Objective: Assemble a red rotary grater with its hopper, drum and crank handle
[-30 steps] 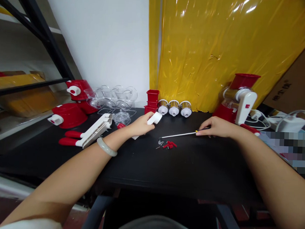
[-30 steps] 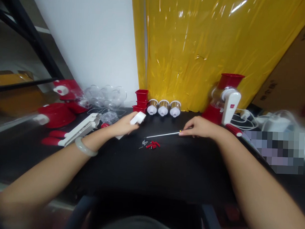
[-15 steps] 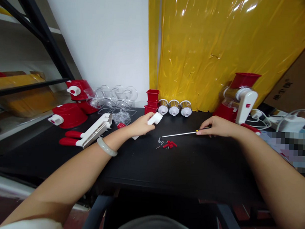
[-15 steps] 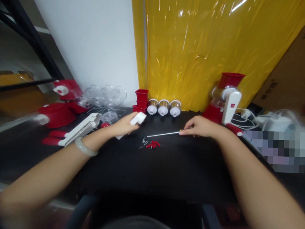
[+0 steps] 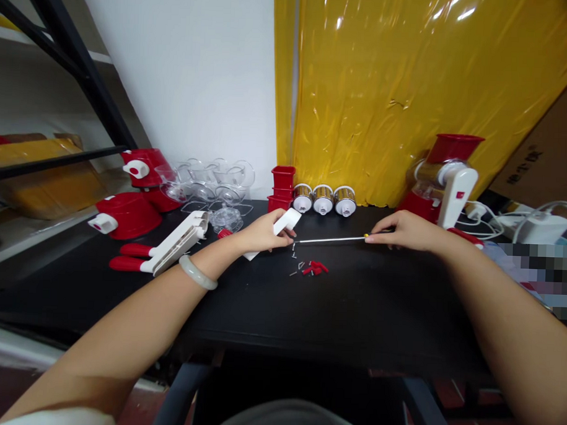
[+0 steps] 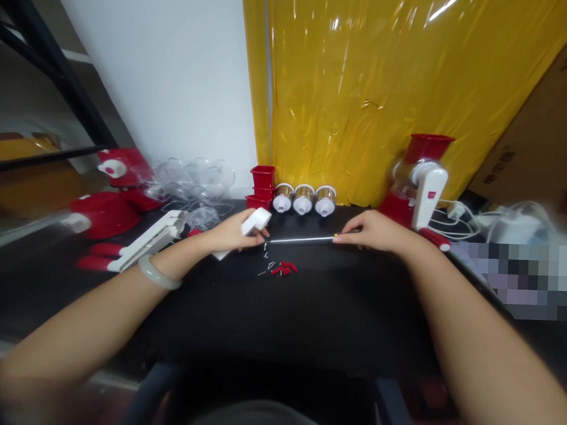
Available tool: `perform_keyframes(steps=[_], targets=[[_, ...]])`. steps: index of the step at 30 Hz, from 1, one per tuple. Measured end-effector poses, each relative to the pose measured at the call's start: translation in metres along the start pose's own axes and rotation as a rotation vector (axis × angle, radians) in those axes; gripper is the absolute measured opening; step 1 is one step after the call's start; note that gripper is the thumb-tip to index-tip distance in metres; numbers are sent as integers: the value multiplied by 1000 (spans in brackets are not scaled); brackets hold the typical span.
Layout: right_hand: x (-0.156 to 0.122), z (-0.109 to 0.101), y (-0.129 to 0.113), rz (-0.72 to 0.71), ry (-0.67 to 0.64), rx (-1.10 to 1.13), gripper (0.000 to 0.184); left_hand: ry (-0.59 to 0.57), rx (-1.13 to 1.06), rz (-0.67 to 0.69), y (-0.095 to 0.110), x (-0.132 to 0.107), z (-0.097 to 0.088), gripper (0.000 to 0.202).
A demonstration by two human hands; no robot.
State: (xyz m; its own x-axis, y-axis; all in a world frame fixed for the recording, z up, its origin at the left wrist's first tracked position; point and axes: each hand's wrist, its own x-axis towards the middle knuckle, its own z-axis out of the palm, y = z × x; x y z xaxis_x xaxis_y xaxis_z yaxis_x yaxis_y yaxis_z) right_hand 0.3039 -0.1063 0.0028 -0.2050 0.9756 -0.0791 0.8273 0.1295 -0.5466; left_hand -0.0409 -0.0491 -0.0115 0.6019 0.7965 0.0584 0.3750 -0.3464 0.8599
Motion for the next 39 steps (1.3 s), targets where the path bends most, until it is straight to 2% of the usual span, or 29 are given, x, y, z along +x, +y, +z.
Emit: perform_keyframes(steps=[7, 18, 31, 39], targets=[[-2, 0, -4, -15, 34, 1, 49, -45, -76, 52, -6, 2, 1, 45], [-3, 1, -6, -5, 61, 19, 50, 14, 50, -2, 6, -3, 2, 36], [-3, 0, -5, -4, 52, 7, 51, -60, 39, -29, 5, -2, 2, 40], [-3, 0, -7, -11, 52, 11, 50, -24, 24, -30, 5, -3, 2, 36]])
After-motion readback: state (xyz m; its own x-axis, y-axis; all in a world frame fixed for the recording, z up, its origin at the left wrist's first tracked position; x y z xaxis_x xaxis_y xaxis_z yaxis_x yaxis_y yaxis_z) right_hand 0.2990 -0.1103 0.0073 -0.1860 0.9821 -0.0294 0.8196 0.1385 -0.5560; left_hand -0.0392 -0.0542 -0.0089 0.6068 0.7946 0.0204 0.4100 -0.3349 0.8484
